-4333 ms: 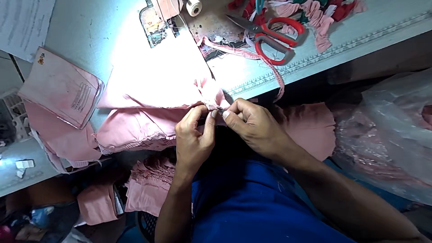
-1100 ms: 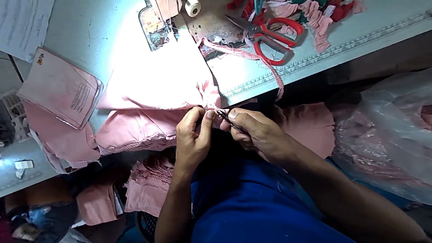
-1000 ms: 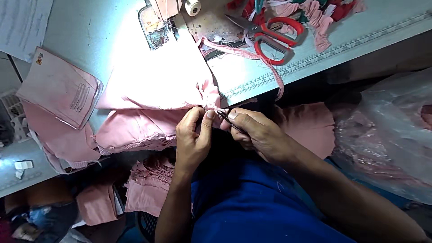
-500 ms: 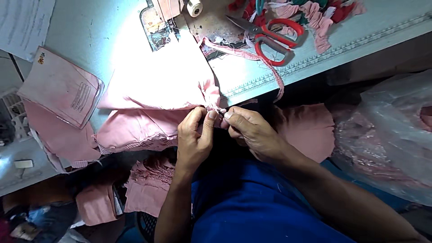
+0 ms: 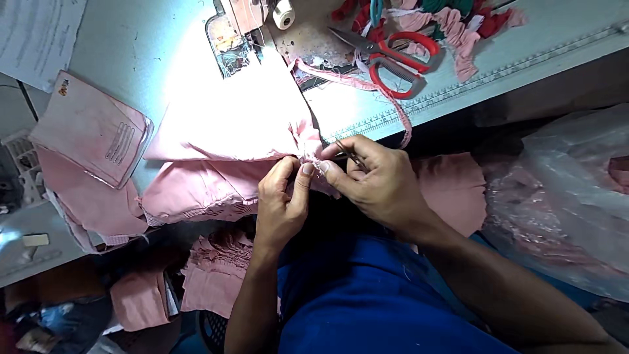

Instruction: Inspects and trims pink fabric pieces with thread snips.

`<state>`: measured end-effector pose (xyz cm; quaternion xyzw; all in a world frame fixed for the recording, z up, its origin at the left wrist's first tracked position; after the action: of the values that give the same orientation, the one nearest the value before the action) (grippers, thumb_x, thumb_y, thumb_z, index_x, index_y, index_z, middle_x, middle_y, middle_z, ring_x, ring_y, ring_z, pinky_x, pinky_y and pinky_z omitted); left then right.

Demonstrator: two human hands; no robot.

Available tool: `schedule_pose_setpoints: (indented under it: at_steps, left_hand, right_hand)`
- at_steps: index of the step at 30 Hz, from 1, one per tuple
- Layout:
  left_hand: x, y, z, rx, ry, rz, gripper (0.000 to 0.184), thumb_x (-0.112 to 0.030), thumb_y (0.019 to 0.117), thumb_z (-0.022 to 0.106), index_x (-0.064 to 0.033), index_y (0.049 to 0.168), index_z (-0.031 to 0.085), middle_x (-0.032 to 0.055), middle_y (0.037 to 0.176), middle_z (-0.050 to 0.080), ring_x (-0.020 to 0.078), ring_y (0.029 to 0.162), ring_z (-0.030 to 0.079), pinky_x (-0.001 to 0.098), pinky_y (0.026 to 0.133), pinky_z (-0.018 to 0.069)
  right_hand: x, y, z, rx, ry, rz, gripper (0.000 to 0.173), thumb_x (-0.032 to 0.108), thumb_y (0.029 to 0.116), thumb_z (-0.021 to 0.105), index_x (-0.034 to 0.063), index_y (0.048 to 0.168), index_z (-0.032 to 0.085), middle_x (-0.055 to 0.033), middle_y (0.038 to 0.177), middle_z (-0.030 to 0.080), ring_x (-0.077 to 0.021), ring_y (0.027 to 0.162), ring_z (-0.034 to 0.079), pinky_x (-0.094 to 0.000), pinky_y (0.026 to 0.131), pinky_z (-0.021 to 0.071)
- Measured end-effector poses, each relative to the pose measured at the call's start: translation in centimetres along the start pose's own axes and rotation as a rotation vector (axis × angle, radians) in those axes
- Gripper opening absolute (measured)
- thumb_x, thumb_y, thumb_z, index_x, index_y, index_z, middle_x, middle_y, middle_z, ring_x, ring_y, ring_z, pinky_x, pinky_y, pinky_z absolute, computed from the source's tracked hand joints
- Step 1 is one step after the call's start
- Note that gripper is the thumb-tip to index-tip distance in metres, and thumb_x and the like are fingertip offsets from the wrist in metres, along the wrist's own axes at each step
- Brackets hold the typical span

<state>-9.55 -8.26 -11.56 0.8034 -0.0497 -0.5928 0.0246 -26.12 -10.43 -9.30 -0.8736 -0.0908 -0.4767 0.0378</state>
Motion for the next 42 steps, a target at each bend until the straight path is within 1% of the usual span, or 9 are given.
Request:
schedule_pose_setpoints:
  at_steps: [4,7,9,15,18,21,23,28,42]
  left_hand:
    - [0.1,-0.5,0.2,-0.063,0.019,0.076,0.019,-0.013,0.1043,0.054,-0.0051,0.089,0.061,0.0004,0.078,0.057,0.0065,0.068,0.056,0.0222,0.062,0.0499]
    - [0.4,-1.0,0.6,-0.202,-0.080,0.075,0.017,-0.012,0.1042,0.054,-0.0060,0.090,0.059,-0.0013,0.078,0.056,0.0040,0.067,0.055,0.0196,0.061,0.0506]
    - [0.7,-0.9,0.7,-0.213,-0.153,0.004,0.015,-0.013,0.1054,0.053,-0.0077,0.092,0.059,-0.0033,0.075,0.056,0.0024,0.063,0.055,0.0181,0.057,0.0499]
    - [0.4,-0.4,0.0,-0.170,-0.195,-0.123,0.007,-0.010,0.1011,0.062,-0.0043,0.099,0.067,0.0002,0.081,0.068,0.0072,0.069,0.065,0.0234,0.062,0.0576]
    - [0.1,-0.2,0.0,-0.193,-0.200,-0.108,0.007,-0.008,0.1003,0.063,-0.0030,0.099,0.068,0.0008,0.083,0.069,0.0072,0.071,0.066,0.0235,0.064,0.0583]
    - [-0.2,-0.3,0.0,-0.197,-0.201,-0.099,0.007,-0.007,0.1004,0.063,-0.0029,0.099,0.068,0.0001,0.083,0.069,0.0063,0.072,0.066,0.0229,0.065,0.0586]
    - [-0.2,-0.2,-0.1,-0.207,-0.193,-0.095,0.008,-0.007,0.1004,0.063,-0.0028,0.099,0.069,0.0000,0.082,0.069,0.0062,0.070,0.066,0.0227,0.063,0.0580]
    - [-0.3,-0.3,0.0,-0.214,-0.170,-0.101,0.008,-0.008,0.1003,0.064,-0.0027,0.100,0.069,0.0004,0.083,0.069,0.0067,0.071,0.067,0.0234,0.063,0.0589]
    - [-0.1,-0.4,0.3,-0.195,-0.140,-0.091,0.009,-0.009,0.1012,0.062,-0.0033,0.099,0.068,0.0008,0.082,0.069,0.0079,0.070,0.067,0.0248,0.062,0.0595]
  right_hand:
    - [-0.6,0.9,1.2,0.051,0.173,0.056,0.006,0.019,0.0943,0.066,0.0138,0.092,0.066,0.0068,0.060,0.051,-0.0008,0.045,0.040,-0.0179,0.040,0.0329]
    - [-1.2,0.6,3.0,0.022,0.553,0.210,0.005,0.010,0.0973,0.060,0.0090,0.093,0.062,0.0002,0.064,0.052,-0.0061,0.047,0.046,-0.0190,0.041,0.0383]
    - [-1.3,0.5,3.5,0.013,0.634,0.241,0.006,0.011,0.0993,0.059,0.0090,0.096,0.063,-0.0006,0.067,0.055,-0.0068,0.049,0.050,-0.0199,0.042,0.0429]
    - [-1.1,0.4,2.2,0.026,0.386,0.192,0.006,0.016,0.0991,0.063,0.0105,0.099,0.065,0.0026,0.062,0.051,-0.0049,0.045,0.044,-0.0186,0.039,0.0370]
    - [0.1,-0.2,1.3,-0.019,0.334,0.129,0.018,0.021,0.1017,0.061,0.0108,0.116,0.059,0.0043,0.067,0.050,-0.0029,0.048,0.043,-0.0169,0.042,0.0380]
    - [0.7,-1.4,1.5,0.158,0.568,0.199,0.028,0.033,0.1095,0.039,0.0153,0.107,0.061,0.0055,0.063,0.044,-0.0025,0.048,0.038,-0.0167,0.043,0.0330]
    - [0.1,-2.0,2.2,0.270,0.677,0.335,0.036,0.034,0.1099,0.033,0.0157,0.101,0.063,0.0047,0.061,0.040,-0.0038,0.046,0.034,-0.0175,0.043,0.0294]
    - [-1.1,-1.9,2.8,0.310,0.695,0.507,0.037,0.033,0.1100,0.035,0.0147,0.095,0.064,0.0035,0.057,0.038,-0.0047,0.043,0.032,-0.0176,0.041,0.0277]
    - [-1.5,-1.5,3.3,0.264,0.693,0.492,0.033,0.033,0.1098,0.040,0.0140,0.092,0.061,0.0032,0.057,0.038,-0.0044,0.043,0.033,-0.0172,0.042,0.0284]
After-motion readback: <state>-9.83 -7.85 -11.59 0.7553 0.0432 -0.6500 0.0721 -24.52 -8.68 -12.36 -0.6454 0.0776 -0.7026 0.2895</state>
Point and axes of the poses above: each hand's wrist, its own y-axis towards the middle knuckle, its own z-axis out of the palm, x = y × z, the point moved 6 cm from there along y, towards the middle knuckle
